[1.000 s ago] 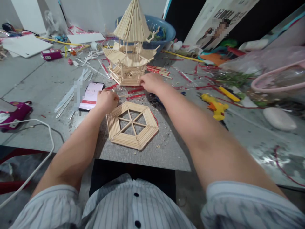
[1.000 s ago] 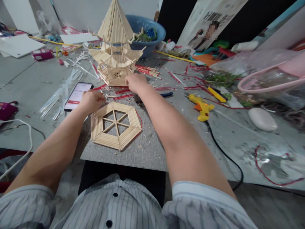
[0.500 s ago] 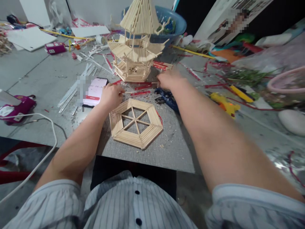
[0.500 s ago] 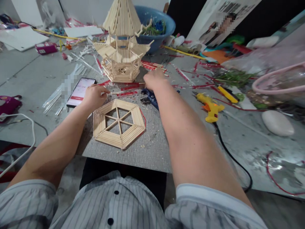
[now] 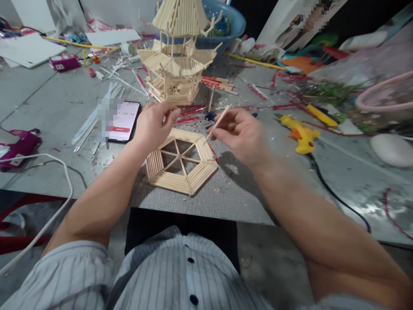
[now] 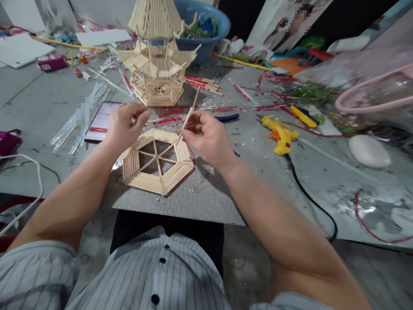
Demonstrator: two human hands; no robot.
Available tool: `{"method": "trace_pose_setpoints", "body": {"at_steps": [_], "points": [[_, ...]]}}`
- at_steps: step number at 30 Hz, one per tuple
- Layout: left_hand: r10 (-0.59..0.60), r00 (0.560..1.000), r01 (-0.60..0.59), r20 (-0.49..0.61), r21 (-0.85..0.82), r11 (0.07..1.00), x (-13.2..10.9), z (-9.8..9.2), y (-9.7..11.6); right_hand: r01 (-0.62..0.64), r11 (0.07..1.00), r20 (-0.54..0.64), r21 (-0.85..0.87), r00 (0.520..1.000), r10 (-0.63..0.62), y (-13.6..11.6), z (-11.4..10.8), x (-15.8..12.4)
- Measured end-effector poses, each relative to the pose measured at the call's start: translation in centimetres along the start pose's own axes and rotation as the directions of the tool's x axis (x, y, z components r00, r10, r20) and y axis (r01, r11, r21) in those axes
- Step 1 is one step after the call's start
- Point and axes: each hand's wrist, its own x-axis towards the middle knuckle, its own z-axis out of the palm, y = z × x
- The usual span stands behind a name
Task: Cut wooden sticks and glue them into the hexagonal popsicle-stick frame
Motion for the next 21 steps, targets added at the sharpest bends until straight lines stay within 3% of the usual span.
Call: {"method": "trace_pose_setpoints", "body": {"at_steps": [4,7,10,14,16,19,21], "points": [[0.153,0.988,-0.153,-0.001,-0.079,0.985,-0.5,0.1,0.5,-0.013,0.988,0.033,0.154,0.999,0.008,0.4,0.2,-1.2],[0.335,0.939,-0.306,0.074,-0.258,0.916,-0.6,0.6,0.7,0.024,0.985,0.040,0.173,0.999,-0.031,1.5,0.7,-1.1],[0.429,0.888,-0.339,0.168,-0.391,0.856,-0.9,1.3,1.1,0.096,0.979,0.030,0.178,0.994,-0.103,2.6,1.1,-1.5],[0.422,0.871,-0.286,0.253,-0.439,0.852,-1.2,1.6,1.8,0.103,0.986,0.002,0.133,0.995,-0.104,3.0,1.0,-2.6],[0.404,0.852,-0.242,0.331,-0.436,0.867,-1.2,1.4,1.8,0.060,0.994,0.042,0.096,0.997,-0.064,2.8,0.7,-2.8],[0.369,0.768,-0.175,0.524,-0.383,0.907,-1.0,0.6,1.5,-0.004,0.998,0.216,-0.057,0.976,0.017,2.3,0.0,-2.7],[0.321,0.718,-0.167,0.617,-0.295,0.941,-0.8,0.0,1.4,0.025,0.979,0.329,-0.201,0.943,0.043,2.2,-0.5,-2.5]]}}
